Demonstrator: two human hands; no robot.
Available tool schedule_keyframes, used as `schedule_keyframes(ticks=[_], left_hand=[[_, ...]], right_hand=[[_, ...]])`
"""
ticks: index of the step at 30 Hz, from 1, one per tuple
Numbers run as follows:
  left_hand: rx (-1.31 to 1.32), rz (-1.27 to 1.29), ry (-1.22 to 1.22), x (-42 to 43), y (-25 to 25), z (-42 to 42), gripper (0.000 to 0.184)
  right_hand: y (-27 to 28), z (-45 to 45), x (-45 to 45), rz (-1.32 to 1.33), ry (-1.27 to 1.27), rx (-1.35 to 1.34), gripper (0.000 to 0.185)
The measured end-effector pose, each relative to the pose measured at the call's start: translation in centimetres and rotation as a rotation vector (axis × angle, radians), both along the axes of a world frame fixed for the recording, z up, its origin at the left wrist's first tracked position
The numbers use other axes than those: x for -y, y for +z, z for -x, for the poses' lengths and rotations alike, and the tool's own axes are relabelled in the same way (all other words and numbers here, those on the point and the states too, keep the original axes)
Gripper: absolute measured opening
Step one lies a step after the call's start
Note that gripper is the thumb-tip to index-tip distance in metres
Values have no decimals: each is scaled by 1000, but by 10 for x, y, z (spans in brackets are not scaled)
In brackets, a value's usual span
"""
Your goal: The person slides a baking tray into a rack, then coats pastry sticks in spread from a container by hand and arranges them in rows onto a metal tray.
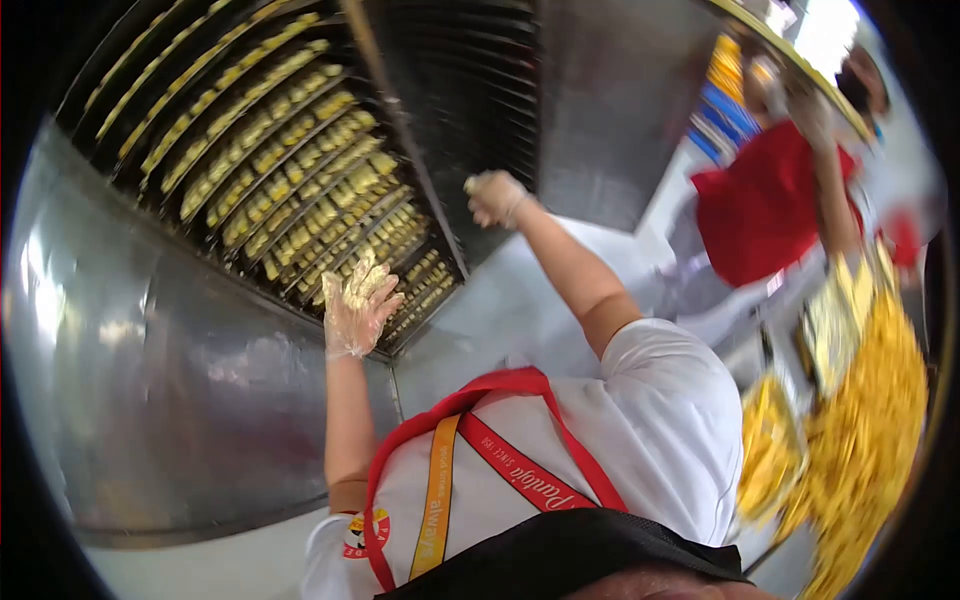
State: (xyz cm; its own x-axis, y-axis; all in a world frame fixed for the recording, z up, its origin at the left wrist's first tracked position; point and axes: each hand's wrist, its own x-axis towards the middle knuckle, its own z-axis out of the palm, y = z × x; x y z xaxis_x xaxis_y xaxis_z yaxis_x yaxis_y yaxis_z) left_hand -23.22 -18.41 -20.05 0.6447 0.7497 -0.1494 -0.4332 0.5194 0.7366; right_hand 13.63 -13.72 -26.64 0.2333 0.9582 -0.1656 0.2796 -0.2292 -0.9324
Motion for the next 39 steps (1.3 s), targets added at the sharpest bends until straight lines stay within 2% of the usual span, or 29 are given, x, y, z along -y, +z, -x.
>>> schedule_keyframes(ticks=[1, 2, 3, 4, 6, 7, 8, 10, 11, 12, 13, 14, 15, 17, 18, 19, 20, 23, 24, 25, 26, 27, 29, 31, 32, 34, 36, 38, 39], left_hand=[[-55, -18, -34, 12, -9, 7, 86], [-100, 7, -33, 21, -26, 12, 85], [-146, 42, -37, 29, -49, 21, 84], [-176, 61, -41, 37, -62, 18, 84], [-285, 56, -63, 71, -66, 7, 80], [-293, 28, -70, 82, -81, 1, 71], [-346, -73, -110, 97, -85, -17, 67], [-392, -304, -181, 139, -100, -52, 59], [-428, -339, -166, 170, -91, -72, 55], [-360, -342, -299, 187, -97, -90, 56], [-304, -410, -330, 217, -104, -107, 57], [-243, -472, -349, 254, -110, -118, 58], [-182, -529, -359, 296, -106, -128, 59], [-340, -558, -326, 374, -71, -145, 55], [-314, -682, -372, 413, -60, -155, 54], [-280, -805, -411, 452, -49, -165, 53], [-130, -1029, -501, 486, -47, -176, 54], [356, -1627, -661, 635, -54, -219, 49], [537, -1717, -589, 708, -34, -219, 46], [720, -1794, -501, 781, -14, -219, 44], [484, -1552, -950, 842, 17, -196, 45], [706, -1502, -905, 905, -36, -211, 45], [692, -1489, -1201, 1000, -25, -178, 55], [643, -1464, -1573, 1081, -24, -149, 61], [572, -1469, -1840, 1099, 7, -129, 47], [612, -989, -2304, 1136, -3, -120, 44], [537, -1025, -2232, 1162, -30, -121, 43], [439, -1092, -2090, 1176, -43, -135, 42], [445, -1096, -1996, 1184, -61, -154, 44]], right_hand=[[0, 43, 65, 3, -88, -226, 33], [-41, 61, 92, 15, -87, -204, 36], [-68, 80, 131, -6, 47, -16, 39], [-67, 101, 169, 93, 15, 76, 39], [-43, 139, 249, 68, -119, -32, 50], [-44, 150, 275, 4, -155, -115, 52], [-3, 159, 314, 59, -151, -214, 58], [-13, 166, 349, 71, -118, -542, 74], [-15, 171, 366, 43, -77, -726, 80], [16, 190, 396, -30, -66, -802, 86], [11, 198, 404, -217, 182, -1008, 90], [28, 213, 425, -234, -87, -880, 72], [58, 224, 453, -332, -369, -721, 70], [63, 214, 489, -534, -752, -498, 75], [43, 189, 507, -658, -857, -425, 82], [71, 178, 555, -544, -936, -408, 85], [71, 160, 601, -572, -1032, -285, 77], [70, 121, 779, -1042, -1177, -935, 16], [66, 117, 851, -1024, -1314, -851, 11], [58, 125, 918, -1120, -1458, -741, 9], [51, 132, 984, -1202, -1605, -607, 11], [43, 140, 1051, -1260, -1748, -461, 15], [30, 192, 1169, -1051, -2075, -54, 15], [7, 258, 1253, -370, -2302, 568, 18], [33, 302, 1264, -402, -2418, 383, 21], [13, 360, 1301, -75, -2353, 872, 27], [-18, 417, 1342, 282, -2341, 875, 24], [-21, 462, 1364, 176, -2460, 792, 21], [-13, 478, 1369, 116, -2592, 428, 24]])
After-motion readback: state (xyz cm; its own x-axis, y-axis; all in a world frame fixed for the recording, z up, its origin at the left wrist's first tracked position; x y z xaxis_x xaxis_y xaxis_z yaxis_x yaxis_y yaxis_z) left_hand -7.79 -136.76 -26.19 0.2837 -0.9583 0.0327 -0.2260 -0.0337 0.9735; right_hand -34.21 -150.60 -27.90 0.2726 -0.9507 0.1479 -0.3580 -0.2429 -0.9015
